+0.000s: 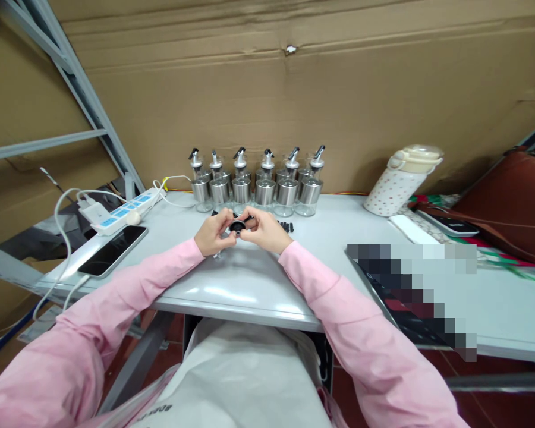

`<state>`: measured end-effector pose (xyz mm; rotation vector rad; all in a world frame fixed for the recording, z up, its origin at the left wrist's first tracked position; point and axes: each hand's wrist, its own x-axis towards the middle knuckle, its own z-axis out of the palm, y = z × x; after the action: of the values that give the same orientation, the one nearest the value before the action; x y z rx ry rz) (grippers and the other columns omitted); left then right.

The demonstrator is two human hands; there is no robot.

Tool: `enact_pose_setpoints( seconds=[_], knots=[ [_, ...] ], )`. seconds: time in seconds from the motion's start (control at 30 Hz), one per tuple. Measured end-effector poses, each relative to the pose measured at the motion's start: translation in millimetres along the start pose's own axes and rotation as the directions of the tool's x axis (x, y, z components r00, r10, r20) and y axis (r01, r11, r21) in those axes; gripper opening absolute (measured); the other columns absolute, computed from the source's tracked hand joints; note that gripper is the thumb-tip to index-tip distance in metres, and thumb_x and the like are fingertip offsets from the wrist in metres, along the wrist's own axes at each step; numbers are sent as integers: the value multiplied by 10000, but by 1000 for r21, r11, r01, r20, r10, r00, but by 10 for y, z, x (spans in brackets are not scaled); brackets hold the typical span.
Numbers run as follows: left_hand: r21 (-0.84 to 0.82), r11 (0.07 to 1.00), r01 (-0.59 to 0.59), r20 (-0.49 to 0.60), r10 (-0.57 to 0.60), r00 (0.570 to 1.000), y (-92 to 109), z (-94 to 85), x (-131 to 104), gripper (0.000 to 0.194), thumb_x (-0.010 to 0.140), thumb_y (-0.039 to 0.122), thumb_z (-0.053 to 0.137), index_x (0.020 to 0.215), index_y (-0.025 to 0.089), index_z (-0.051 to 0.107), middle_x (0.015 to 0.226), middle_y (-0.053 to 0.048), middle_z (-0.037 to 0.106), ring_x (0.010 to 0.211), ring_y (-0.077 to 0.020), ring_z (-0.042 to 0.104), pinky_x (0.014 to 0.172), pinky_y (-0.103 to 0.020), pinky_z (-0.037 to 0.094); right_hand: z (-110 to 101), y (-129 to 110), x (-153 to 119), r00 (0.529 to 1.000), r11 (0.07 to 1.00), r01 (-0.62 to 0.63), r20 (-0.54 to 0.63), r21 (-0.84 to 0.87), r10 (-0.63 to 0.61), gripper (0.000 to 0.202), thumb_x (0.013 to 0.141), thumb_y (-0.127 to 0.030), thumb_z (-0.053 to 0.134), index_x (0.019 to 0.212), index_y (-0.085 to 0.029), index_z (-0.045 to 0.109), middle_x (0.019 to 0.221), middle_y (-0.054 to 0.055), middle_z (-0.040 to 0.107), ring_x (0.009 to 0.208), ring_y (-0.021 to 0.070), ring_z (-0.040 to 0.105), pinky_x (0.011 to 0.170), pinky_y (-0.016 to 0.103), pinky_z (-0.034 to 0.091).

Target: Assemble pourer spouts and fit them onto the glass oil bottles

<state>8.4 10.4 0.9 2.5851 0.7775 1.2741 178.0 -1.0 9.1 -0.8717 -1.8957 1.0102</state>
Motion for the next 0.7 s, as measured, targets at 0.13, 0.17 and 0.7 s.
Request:
enact_pose_setpoints(
  seconds=[0.13,0.17,0.7],
  knots=[
    [26,999,-25,-5,26,1000,-25,5,3,193,643,186,459,662,207,268,579,68,305,495,-76,293,501,-212,296,11,-40,-5,1000,999,-21,-9,50,22,211,602,-162,549,792,-178,458,599,-54,573,408,41,394,419,175,288],
    [23,1000,-21,-16,21,1000,-40,11,-2,200,652,189,465,669,207,266,586,68,319,495,-75,307,504,-211,308,13,-45,-3,999,996,-38,-8,78,39,223,603,-160,545,800,-186,444,619,-53,582,383,38,396,404,177,298],
    [12,984,-180,-154,179,972,-63,7,5,292,772,205,555,1032,160,430,941,-58,456,852,-152,503,741,-284,471,-44,22,44,981,990,126,-156,57,-116,273,621,-206,672,830,-186,498,842,-3,535,642,82,524,568,211,437]
  ],
)
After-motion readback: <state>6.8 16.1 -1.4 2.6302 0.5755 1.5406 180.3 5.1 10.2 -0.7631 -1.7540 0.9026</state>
